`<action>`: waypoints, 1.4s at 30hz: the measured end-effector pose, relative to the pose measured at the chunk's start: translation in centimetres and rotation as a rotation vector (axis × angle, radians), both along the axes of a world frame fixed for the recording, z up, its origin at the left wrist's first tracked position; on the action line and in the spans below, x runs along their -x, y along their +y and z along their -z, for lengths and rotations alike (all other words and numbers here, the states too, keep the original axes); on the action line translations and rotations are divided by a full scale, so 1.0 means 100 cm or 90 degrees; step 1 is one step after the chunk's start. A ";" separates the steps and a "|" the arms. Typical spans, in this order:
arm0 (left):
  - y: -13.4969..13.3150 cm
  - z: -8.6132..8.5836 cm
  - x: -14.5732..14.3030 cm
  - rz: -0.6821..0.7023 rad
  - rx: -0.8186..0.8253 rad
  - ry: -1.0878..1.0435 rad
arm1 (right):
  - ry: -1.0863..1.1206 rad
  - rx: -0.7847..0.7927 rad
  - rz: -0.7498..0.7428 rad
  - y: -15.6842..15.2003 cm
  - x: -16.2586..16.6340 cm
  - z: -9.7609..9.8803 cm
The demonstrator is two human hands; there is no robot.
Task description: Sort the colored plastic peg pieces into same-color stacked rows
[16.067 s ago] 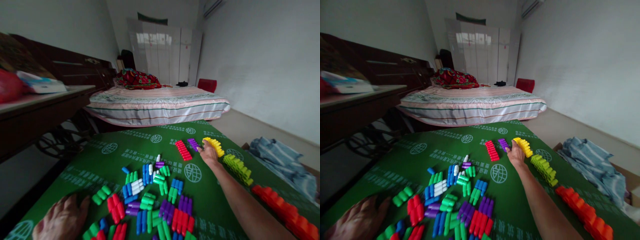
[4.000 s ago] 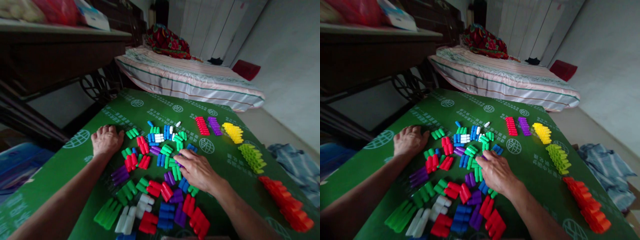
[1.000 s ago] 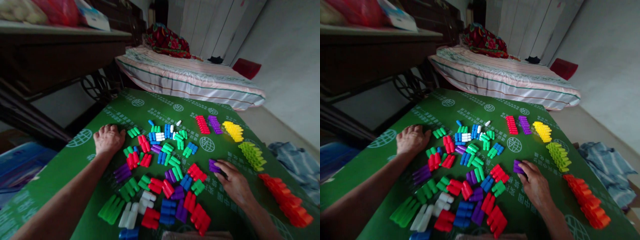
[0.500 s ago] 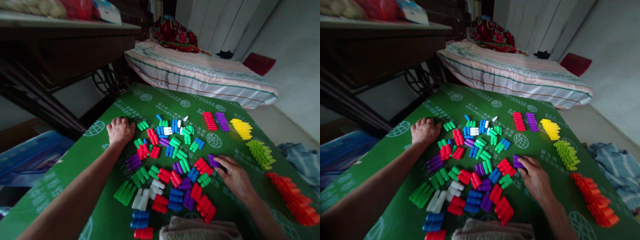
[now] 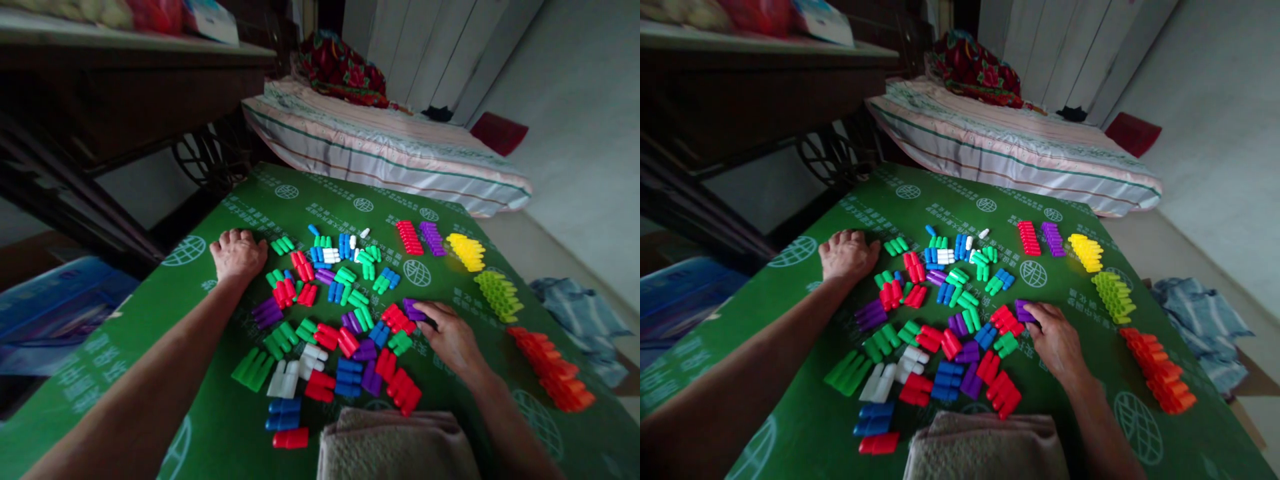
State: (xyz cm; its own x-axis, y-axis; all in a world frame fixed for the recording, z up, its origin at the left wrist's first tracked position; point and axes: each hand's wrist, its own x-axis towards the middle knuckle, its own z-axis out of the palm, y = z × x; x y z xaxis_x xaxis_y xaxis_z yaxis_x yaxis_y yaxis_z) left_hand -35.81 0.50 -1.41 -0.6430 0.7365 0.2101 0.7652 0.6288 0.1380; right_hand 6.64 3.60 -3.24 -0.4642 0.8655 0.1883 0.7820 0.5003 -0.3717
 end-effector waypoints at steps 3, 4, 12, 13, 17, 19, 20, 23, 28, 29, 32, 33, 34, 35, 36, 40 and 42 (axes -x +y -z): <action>0.000 0.001 0.001 0.001 -0.008 -0.004 | 0.000 -0.021 0.026 -0.005 0.003 -0.003; 0.000 0.002 0.002 0.001 -0.011 -0.004 | 0.005 -0.035 0.034 -0.006 0.006 -0.006; -0.001 0.005 0.003 0.002 -0.020 0.008 | 0.025 -0.073 -0.180 -0.010 0.103 -0.050; -0.002 0.005 0.003 0.001 -0.019 0.009 | 0.007 -0.074 -0.215 -0.008 0.121 -0.055; -0.003 0.005 0.002 0.001 -0.014 0.015 | -0.140 -0.071 -0.285 -0.002 0.183 -0.064; -0.004 0.005 0.001 0.002 -0.011 0.018 | -0.216 -0.069 -0.285 -0.001 0.204 -0.061; -0.004 0.004 0.001 0.002 -0.009 0.020 | -0.241 -0.068 -0.281 -0.001 0.211 -0.059; -0.005 0.004 0.000 0.000 -0.004 0.023 | -0.230 -0.058 -0.287 0.001 0.220 -0.054; -0.004 0.003 0.000 0.000 0.000 0.017 | 0.143 0.089 -0.194 0.019 0.180 -0.051; -0.004 0.002 0.000 0.001 -0.001 0.013 | 0.243 0.138 -0.155 0.025 0.163 -0.050; -0.003 -0.002 0.002 0.006 0.001 0.001 | 0.469 0.224 -0.015 0.044 0.106 -0.042; -0.002 -0.003 0.002 0.009 0.007 -0.003 | 0.504 0.227 0.042 0.050 0.088 -0.037; -0.002 -0.004 0.003 0.011 0.016 -0.005 | 0.519 0.219 0.094 0.055 0.071 -0.031; -0.001 -0.005 0.004 0.015 0.023 -0.007 | 0.518 0.209 0.133 0.058 0.056 -0.023; 0.000 -0.006 0.004 0.017 0.029 -0.008 | 0.504 0.198 0.157 0.060 0.045 -0.016; 0.002 -0.010 0.006 0.007 0.047 -0.010 | 0.417 0.168 0.177 0.062 0.024 0.007; 0.003 -0.011 0.006 0.003 0.058 -0.009 | 0.339 0.119 0.200 0.060 0.022 0.009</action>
State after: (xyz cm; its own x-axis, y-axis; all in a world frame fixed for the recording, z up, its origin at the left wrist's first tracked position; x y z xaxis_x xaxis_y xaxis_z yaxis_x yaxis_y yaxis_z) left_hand -36.40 0.82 -0.27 -0.6422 0.7550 0.1322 0.7664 0.6359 0.0914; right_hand 4.48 9.60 -4.11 -0.0684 0.9854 0.1559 0.5654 0.1670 -0.8077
